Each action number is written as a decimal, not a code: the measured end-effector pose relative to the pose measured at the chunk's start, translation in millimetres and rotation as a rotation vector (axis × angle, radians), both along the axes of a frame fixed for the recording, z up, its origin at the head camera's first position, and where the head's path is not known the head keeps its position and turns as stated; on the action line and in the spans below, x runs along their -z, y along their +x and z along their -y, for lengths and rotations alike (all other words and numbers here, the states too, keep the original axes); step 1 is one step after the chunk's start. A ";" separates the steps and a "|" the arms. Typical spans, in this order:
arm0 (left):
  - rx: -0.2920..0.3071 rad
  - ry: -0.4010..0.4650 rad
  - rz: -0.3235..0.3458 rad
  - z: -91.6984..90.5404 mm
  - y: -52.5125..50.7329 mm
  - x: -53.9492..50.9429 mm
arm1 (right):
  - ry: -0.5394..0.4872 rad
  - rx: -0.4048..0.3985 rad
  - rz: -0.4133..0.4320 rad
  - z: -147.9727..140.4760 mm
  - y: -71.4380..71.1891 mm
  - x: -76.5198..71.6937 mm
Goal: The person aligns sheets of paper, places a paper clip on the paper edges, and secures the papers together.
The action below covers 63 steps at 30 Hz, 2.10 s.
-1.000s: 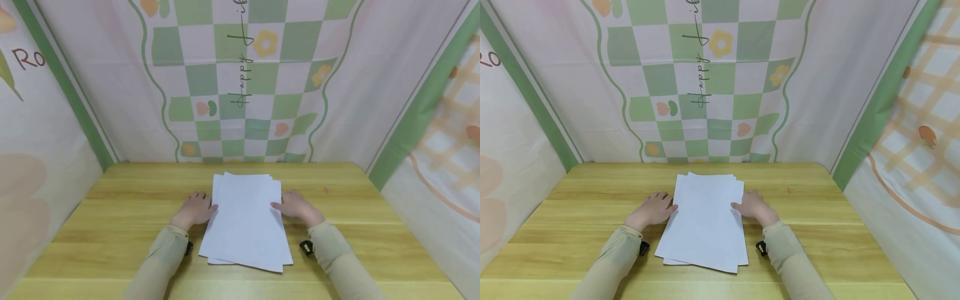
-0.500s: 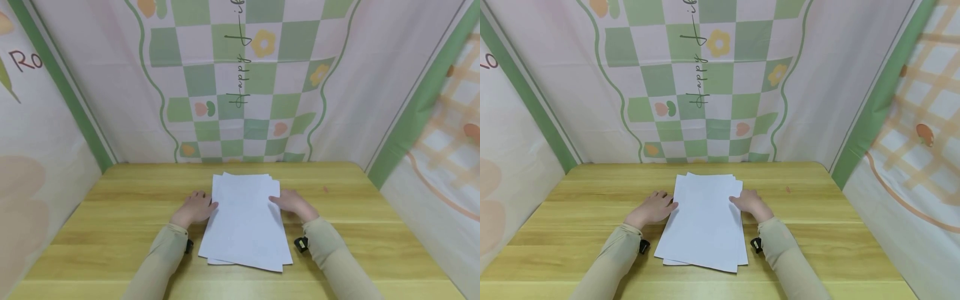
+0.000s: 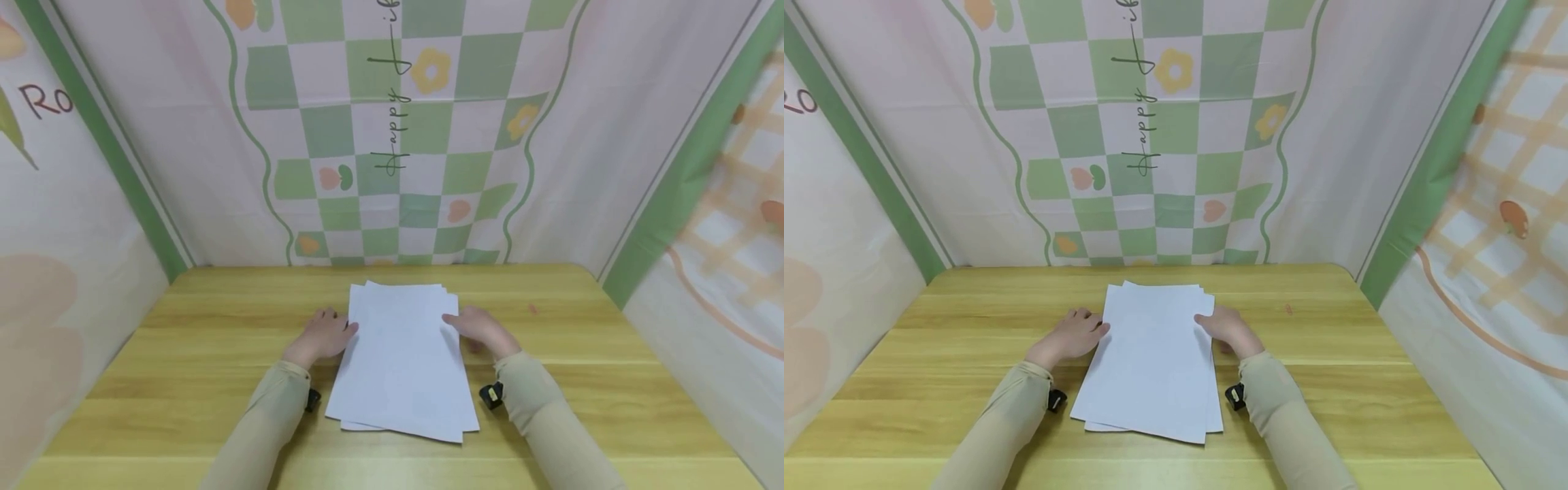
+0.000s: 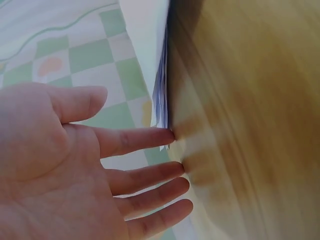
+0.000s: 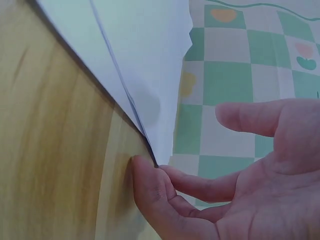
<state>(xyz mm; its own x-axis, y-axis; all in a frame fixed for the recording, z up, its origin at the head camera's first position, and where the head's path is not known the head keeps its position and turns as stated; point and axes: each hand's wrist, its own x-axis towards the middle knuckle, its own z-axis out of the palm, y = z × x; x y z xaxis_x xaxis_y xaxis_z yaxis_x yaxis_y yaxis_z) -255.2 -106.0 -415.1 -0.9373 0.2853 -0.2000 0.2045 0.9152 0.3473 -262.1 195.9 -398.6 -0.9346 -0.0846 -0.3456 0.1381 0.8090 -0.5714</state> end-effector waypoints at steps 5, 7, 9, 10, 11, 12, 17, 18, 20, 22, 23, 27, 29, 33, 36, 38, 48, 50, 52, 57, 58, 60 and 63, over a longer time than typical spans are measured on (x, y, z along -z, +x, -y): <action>-0.022 0.032 0.013 -3.7 0.0 -3.2 | -0.052 0.055 0.021 0.1 -1.0 -1.3; -0.028 0.042 0.014 -5.0 -0.1 -3.4 | -0.062 0.073 0.025 0.3 -1.4 -1.4; -0.032 0.058 0.015 -6.6 -0.2 -3.2 | -0.078 0.093 0.034 0.6 -1.7 -1.6; -0.037 0.073 0.019 -7.4 -0.4 -3.0 | -0.079 0.097 0.037 0.8 -1.9 -1.6; -0.042 0.084 0.021 -8.2 -0.8 -2.7 | -0.084 0.103 0.040 0.8 -2.1 -1.8; -0.049 0.102 0.026 -9.1 -1.3 -2.4 | -0.090 0.108 0.043 1.0 -2.2 -2.3; -0.104 0.179 0.058 -13.7 -4.3 -2.1 | -0.109 0.115 0.049 1.9 -3.5 -5.0; -0.114 0.186 0.060 -14.7 -5.0 -2.0 | -0.111 0.112 0.050 1.9 -4.0 -5.4; -0.133 0.202 0.061 -16.6 -6.2 -2.6 | -0.114 0.106 0.050 1.8 -4.9 -5.5; -0.145 0.211 0.060 -18.4 -7.3 -3.3 | -0.115 0.094 0.051 1.2 -6.0 -5.2; -0.149 0.217 0.059 -19.1 -7.7 -3.7 | -0.119 0.091 0.049 1.0 -6.4 -5.1; -0.157 0.256 0.065 -20.1 -8.4 -4.7 | -0.161 0.096 0.054 0.9 -6.2 -6.5; -0.162 0.279 0.072 -20.2 -8.0 -5.1 | -0.183 0.108 0.060 1.2 -6.1 -6.8; -0.165 0.297 0.074 -21.3 -6.9 -6.8 | -0.198 0.122 0.071 1.1 -6.9 -6.2; -0.160 0.293 0.066 -22.4 -5.6 -8.2 | -0.223 0.120 0.089 0.6 -6.7 -7.9; -0.161 0.293 0.060 -23.2 -4.4 -9.3 | -0.235 0.105 0.100 0.3 -5.8 -10.0; -0.205 0.323 0.078 -25.9 -0.8 -11.6 | -0.229 0.133 0.100 1.9 -8.6 -7.5; -0.207 0.331 0.078 -25.6 -0.9 -11.3 | -0.229 0.125 0.098 1.5 -9.4 -6.8; -0.211 0.345 0.083 -25.1 -1.4 -10.6 | -0.240 0.123 0.102 1.0 -9.8 -6.7; -0.228 0.401 0.098 -23.1 -1.9 -9.1 | -0.270 0.139 0.120 0.3 -10.7 -5.9; -0.230 0.413 0.099 -22.6 -1.6 -9.1 | -0.278 0.143 0.123 0.2 -11.2 -5.6; -0.236 0.432 0.105 -21.5 -1.0 -9.2 | -0.289 0.149 0.131 -0.2 -12.6 -4.8; -0.234 0.435 0.107 -19.9 -0.3 -10.0 | -0.307 0.160 0.142 -0.8 -13.9 -4.2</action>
<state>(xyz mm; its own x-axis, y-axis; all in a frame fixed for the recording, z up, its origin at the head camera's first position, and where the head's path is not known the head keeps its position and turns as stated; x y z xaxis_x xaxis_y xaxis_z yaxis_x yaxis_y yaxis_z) -255.5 -86.0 -405.1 -0.9668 0.1487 -0.2076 -0.0461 0.6978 0.7148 -276.0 196.7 -394.4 -0.8890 -0.0613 -0.4538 0.3439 0.5651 -0.7499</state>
